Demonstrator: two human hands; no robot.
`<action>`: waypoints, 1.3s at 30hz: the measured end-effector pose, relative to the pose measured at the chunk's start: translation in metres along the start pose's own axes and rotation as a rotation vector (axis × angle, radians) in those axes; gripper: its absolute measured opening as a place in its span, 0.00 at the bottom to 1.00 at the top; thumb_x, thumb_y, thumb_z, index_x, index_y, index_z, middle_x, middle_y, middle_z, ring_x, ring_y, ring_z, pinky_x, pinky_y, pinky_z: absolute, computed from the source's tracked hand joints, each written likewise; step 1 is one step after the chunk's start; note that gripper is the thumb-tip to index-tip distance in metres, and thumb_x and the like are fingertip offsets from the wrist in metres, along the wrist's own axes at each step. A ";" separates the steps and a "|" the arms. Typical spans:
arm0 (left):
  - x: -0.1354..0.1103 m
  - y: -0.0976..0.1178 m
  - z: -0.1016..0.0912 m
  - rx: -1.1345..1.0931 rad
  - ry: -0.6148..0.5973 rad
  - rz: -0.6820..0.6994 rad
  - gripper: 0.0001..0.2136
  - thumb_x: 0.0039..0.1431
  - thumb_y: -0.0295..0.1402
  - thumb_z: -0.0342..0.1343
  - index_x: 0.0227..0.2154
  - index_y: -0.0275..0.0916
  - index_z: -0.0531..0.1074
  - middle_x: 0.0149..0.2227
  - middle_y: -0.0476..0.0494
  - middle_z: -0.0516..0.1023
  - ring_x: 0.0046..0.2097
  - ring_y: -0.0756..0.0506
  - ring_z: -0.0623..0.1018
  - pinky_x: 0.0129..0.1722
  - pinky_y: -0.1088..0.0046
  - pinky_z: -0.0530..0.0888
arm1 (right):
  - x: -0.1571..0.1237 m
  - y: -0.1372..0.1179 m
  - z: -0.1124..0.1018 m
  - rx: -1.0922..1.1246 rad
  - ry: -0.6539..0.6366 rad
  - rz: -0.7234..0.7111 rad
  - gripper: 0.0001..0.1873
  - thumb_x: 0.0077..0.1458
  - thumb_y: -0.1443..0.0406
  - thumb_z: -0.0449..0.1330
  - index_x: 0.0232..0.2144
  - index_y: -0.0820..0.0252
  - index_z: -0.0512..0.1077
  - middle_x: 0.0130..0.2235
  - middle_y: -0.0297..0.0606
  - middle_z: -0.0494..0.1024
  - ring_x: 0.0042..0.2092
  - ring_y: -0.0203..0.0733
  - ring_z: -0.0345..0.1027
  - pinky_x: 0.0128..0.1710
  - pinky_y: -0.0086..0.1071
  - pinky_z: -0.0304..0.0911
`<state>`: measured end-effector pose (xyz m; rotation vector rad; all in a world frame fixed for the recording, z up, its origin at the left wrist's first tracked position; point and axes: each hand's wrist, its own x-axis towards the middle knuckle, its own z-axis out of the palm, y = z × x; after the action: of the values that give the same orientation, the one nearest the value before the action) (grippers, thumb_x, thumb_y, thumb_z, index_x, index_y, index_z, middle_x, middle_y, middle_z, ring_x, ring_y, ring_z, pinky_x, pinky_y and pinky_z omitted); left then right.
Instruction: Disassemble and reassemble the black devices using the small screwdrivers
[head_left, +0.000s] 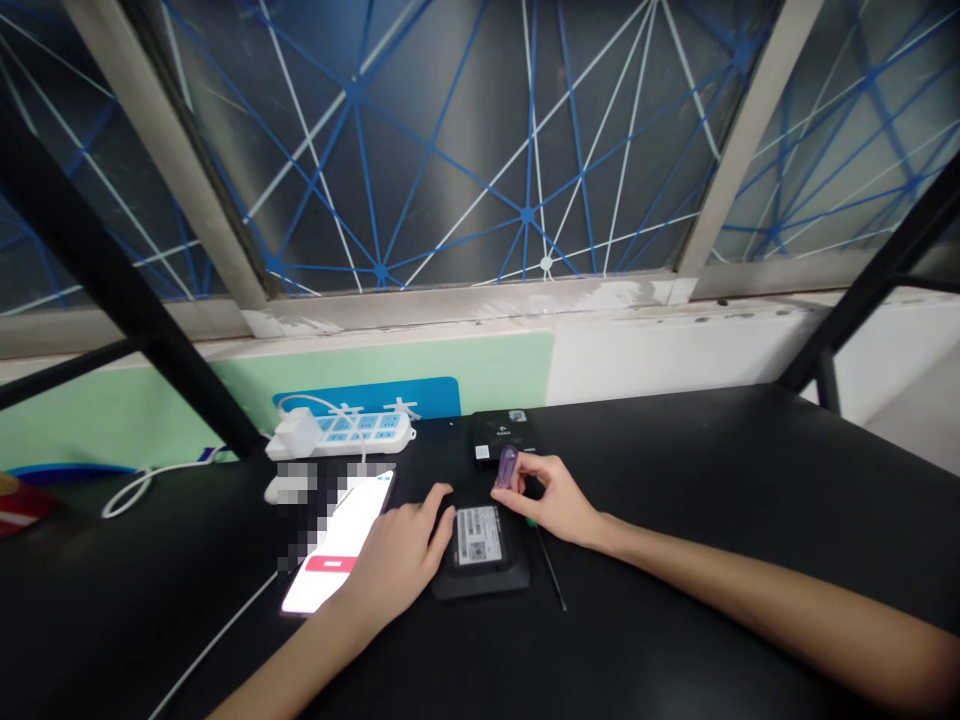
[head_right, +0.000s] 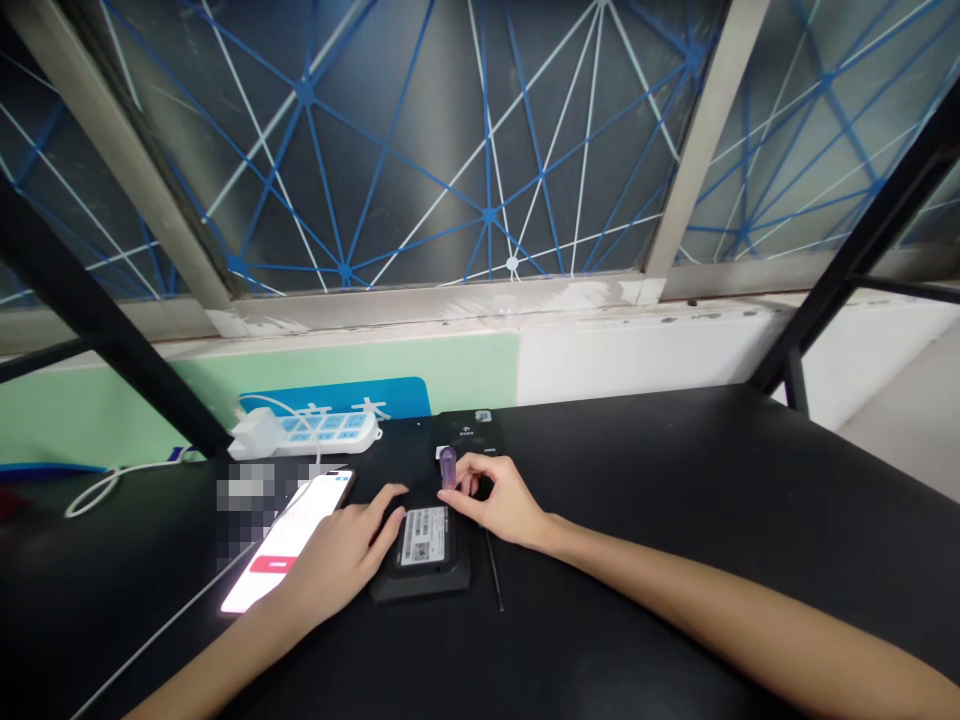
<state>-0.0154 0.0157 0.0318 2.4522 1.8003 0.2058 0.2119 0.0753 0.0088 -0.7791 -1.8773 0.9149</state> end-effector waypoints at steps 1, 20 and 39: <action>0.000 0.000 0.000 -0.001 0.001 0.001 0.18 0.72 0.39 0.35 0.56 0.41 0.63 0.30 0.44 0.79 0.32 0.39 0.80 0.31 0.68 0.69 | 0.000 0.000 0.000 0.001 0.001 0.001 0.12 0.56 0.58 0.64 0.28 0.60 0.71 0.25 0.32 0.70 0.27 0.35 0.62 0.30 0.30 0.61; 0.002 -0.002 0.003 0.019 0.034 0.026 0.16 0.72 0.39 0.35 0.55 0.44 0.62 0.29 0.46 0.78 0.31 0.38 0.80 0.30 0.69 0.67 | 0.000 -0.004 0.000 -0.010 0.001 -0.045 0.09 0.60 0.62 0.61 0.35 0.62 0.77 0.30 0.36 0.76 0.29 0.36 0.63 0.31 0.30 0.61; 0.000 -0.002 0.004 -0.003 0.023 0.011 0.16 0.72 0.39 0.36 0.55 0.43 0.62 0.30 0.45 0.79 0.32 0.39 0.80 0.30 0.69 0.67 | 0.000 0.004 0.001 0.007 0.039 0.007 0.11 0.54 0.58 0.66 0.30 0.61 0.77 0.28 0.36 0.77 0.28 0.37 0.66 0.30 0.30 0.62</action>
<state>-0.0169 0.0166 0.0276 2.4689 1.7941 0.2384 0.2113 0.0771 0.0056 -0.7938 -1.8380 0.9040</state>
